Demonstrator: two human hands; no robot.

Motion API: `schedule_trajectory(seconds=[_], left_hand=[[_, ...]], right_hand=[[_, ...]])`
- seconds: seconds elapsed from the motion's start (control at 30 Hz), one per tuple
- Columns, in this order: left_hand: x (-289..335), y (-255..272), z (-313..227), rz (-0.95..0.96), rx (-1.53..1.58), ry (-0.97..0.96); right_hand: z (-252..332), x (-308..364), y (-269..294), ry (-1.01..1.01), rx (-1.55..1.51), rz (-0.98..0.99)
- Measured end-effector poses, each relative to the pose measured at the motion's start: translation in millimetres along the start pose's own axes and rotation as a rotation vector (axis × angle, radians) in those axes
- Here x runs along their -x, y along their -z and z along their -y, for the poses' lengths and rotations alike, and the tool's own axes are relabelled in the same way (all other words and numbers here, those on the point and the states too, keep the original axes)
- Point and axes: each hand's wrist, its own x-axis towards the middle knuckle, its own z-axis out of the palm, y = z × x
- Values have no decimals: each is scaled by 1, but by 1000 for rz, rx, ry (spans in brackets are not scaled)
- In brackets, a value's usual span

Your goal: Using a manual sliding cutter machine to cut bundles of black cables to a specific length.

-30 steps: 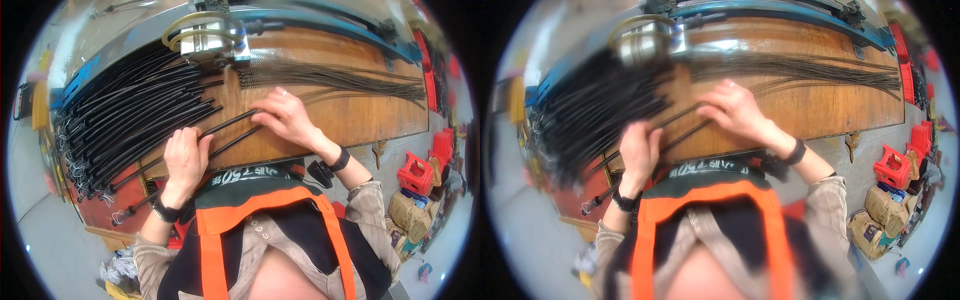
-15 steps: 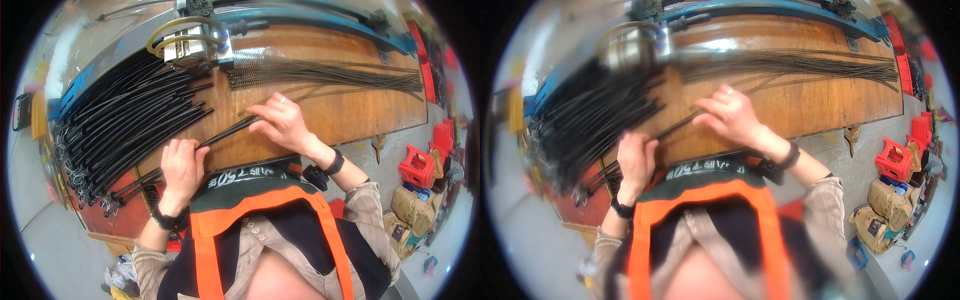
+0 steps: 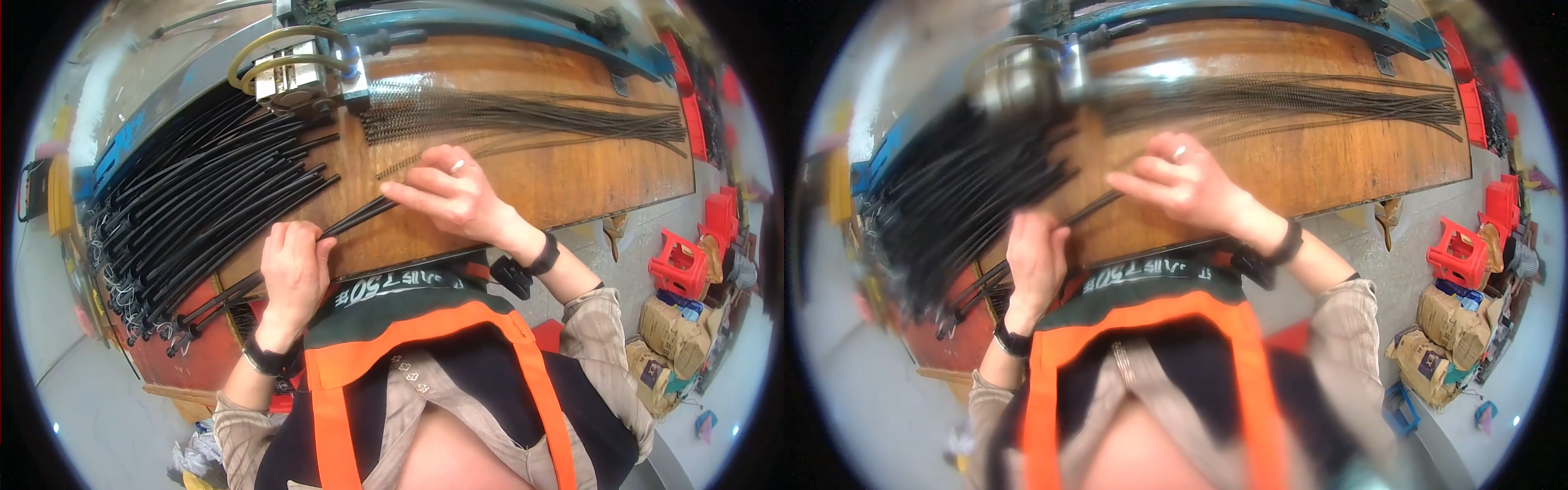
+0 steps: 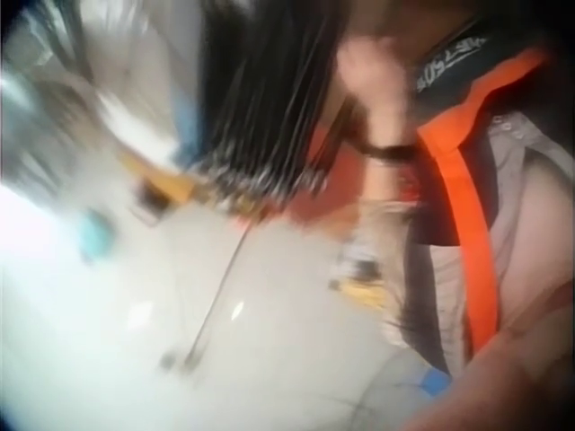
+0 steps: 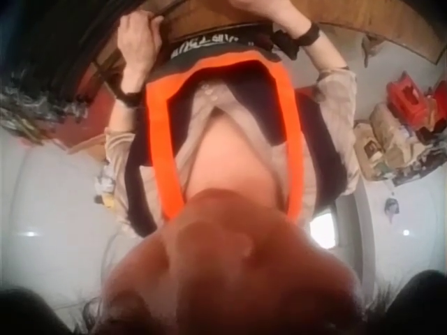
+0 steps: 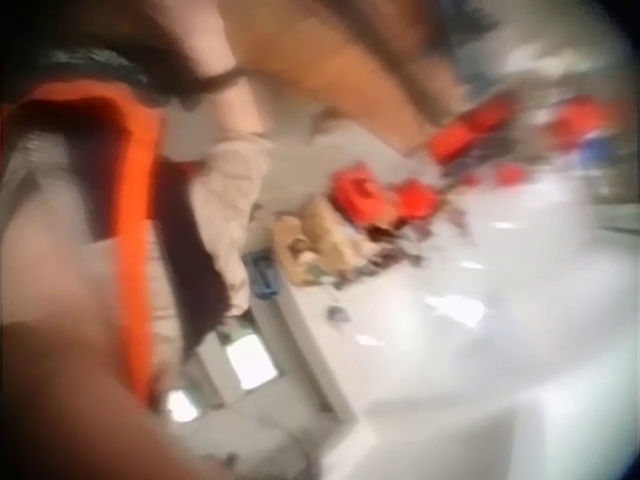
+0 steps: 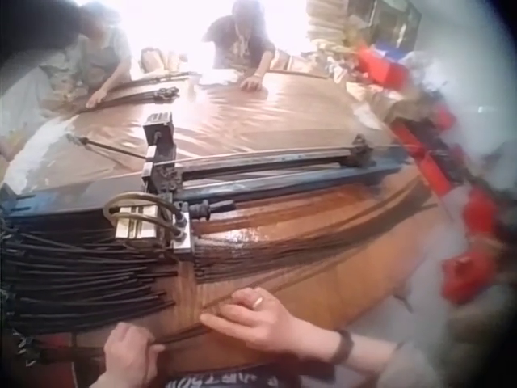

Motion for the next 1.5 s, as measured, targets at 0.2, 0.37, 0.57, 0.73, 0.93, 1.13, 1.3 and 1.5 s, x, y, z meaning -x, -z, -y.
schedule_trajectory(seconds=[0.2,0.37,0.57,0.73,0.93,1.13,1.3,1.5], left_hand=[[7,-18,-9,150,102,148],[4,-17,-12,28,125,92],[5,2,19,-88,-264,150],[9,-1,35,17,-288,238],[10,-6,12,3,-108,130],[7,-8,2,3,-12,61],[3,-9,-1,28,27,54],[2,-12,0,50,65,30]], right_hand=[[10,9,-7,-96,-222,76],[-9,-10,1,-233,47,240],[-8,-24,-7,-192,-26,344],[5,-28,-23,-304,-247,257],[7,-14,-26,-349,-387,284],[13,-2,-17,-289,-375,122],[26,10,-19,-458,-407,-67],[21,11,-21,-357,-365,31]])
